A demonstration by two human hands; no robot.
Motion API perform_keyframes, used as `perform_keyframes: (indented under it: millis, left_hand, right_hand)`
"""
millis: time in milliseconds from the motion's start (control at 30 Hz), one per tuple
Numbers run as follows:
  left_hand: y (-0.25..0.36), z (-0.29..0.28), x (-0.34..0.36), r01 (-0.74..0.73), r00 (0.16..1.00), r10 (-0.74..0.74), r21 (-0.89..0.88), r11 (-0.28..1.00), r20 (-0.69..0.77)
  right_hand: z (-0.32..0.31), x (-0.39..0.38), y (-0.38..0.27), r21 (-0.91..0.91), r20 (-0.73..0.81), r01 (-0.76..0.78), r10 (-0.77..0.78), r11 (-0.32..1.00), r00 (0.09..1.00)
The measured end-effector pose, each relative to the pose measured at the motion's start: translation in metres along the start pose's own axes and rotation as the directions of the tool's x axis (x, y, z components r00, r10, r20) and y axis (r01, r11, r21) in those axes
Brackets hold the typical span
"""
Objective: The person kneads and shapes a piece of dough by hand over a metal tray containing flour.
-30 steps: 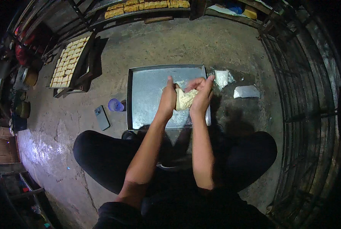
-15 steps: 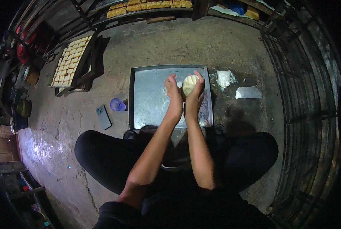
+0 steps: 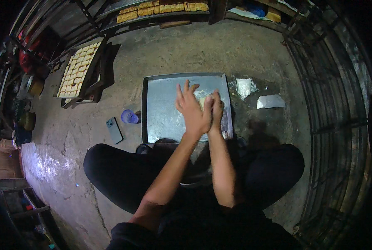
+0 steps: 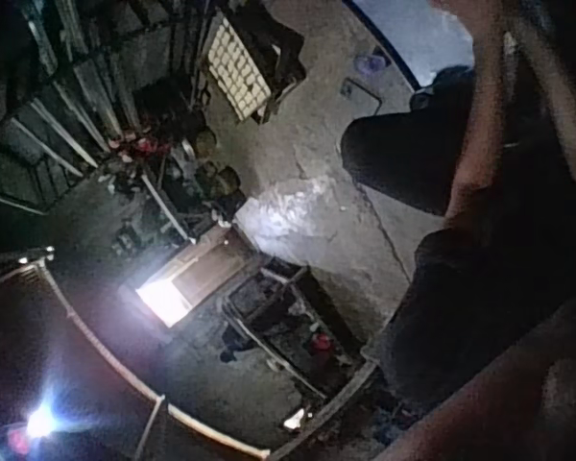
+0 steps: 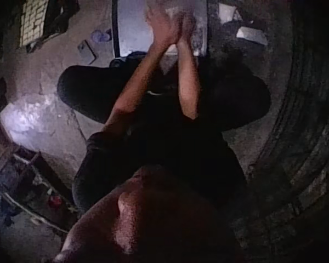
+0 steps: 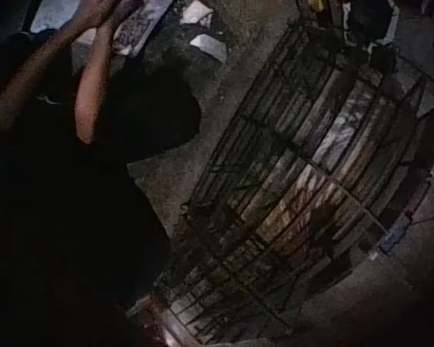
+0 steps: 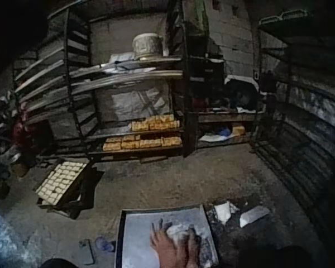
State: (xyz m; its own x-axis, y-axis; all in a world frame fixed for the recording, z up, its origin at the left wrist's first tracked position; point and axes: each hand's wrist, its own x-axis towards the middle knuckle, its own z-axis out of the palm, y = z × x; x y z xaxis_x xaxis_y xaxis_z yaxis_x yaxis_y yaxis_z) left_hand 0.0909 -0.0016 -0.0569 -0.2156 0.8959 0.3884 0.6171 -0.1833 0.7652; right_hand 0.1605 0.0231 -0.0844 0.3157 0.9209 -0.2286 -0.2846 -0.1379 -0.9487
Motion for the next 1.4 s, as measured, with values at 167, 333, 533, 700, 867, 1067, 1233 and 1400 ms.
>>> perform_keyframes:
  millis: [167,333,533,700,867,1067,1233,1400]
  left_hand:
    - [-0.013,-0.029,0.022,-0.141,0.989,0.145,-0.172,0.975,0.012]
    - [-0.014,-0.036,0.037,0.011,0.979,0.095,-0.51,0.86,0.18]
    - [-0.016,-0.026,0.03,0.213,0.954,0.043,-0.768,0.604,0.298]
    - [-0.012,-0.027,0.027,0.358,0.934,-0.102,-0.894,0.271,0.343]
    - [-0.003,-0.022,0.022,0.402,0.913,-0.021,-0.894,0.197,0.406]
    - [0.009,-0.005,0.005,0.4,0.916,-0.205,-0.823,0.403,0.345]
    - [0.009,-0.013,0.018,0.552,0.768,-0.48,-0.819,0.158,0.425]
    - [-0.034,-0.031,0.037,0.512,0.746,-0.43,-0.851,-0.119,0.509]
  right_hand:
    - [0.019,-0.015,-0.009,0.061,-0.045,-0.129,0.131,0.99,0.99]
    - [0.025,-0.032,-0.027,0.238,0.06,-0.044,0.031,0.97,0.998]
    - [0.021,-0.03,-0.033,-0.086,0.208,0.058,-0.039,0.995,0.977]
    - [0.031,-0.047,-0.056,-0.54,0.271,0.385,-0.278,0.748,0.921]
    - [0.021,-0.023,-0.046,-0.501,0.175,0.357,-0.312,0.788,0.934]
    - [0.016,-0.013,-0.039,-0.338,0.006,0.291,-0.307,0.895,0.952]
    - [0.022,-0.027,-0.032,-0.074,-0.083,0.291,-0.296,0.954,0.952]
    - [0.031,-0.043,-0.037,-0.009,0.288,0.514,-0.49,0.858,0.823]
